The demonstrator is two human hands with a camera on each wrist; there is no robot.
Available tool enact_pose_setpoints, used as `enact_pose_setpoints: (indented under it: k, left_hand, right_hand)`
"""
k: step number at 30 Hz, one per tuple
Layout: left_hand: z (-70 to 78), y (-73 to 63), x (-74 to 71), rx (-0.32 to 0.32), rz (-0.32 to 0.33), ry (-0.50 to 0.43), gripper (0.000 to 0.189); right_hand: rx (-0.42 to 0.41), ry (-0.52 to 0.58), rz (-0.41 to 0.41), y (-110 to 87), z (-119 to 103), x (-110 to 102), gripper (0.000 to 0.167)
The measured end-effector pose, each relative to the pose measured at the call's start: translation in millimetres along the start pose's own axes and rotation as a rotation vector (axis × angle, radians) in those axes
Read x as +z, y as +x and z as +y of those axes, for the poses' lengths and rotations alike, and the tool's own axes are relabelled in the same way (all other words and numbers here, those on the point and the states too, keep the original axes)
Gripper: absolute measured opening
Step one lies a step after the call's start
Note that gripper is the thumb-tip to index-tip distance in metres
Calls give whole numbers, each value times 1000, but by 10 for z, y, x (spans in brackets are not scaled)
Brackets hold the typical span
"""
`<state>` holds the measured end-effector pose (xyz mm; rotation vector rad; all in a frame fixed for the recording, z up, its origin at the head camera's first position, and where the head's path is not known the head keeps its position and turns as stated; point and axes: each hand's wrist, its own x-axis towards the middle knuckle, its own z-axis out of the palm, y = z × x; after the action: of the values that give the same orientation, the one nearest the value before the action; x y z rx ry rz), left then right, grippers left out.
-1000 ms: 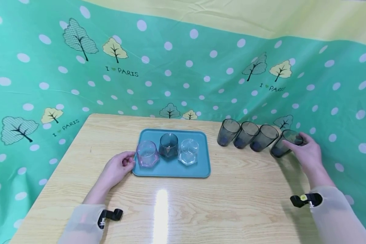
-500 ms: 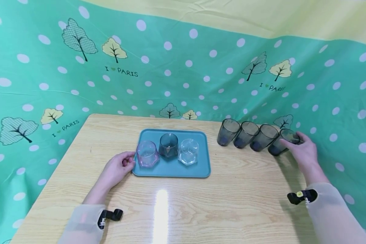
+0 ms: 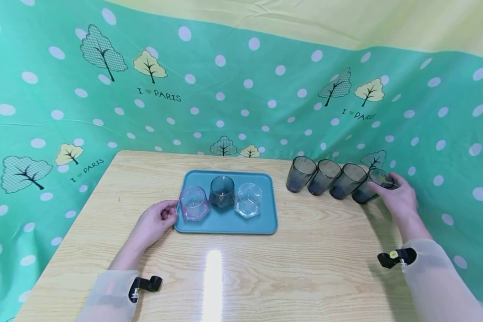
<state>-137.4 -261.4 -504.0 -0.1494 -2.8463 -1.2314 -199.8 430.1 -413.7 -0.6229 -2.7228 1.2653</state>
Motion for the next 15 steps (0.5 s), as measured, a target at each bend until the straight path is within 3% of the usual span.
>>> enact_pose_setpoints:
  k: [6, 15]
  left_hand:
    - [-9, 7, -4, -5, -6, -9, 40]
    - [36, -2, -26, -11, -13, -7, 40]
  right_hand:
    - [9, -12, -6, 17, 2, 5, 117]
    - [-43, 0, -23, 16, 25, 7, 112]
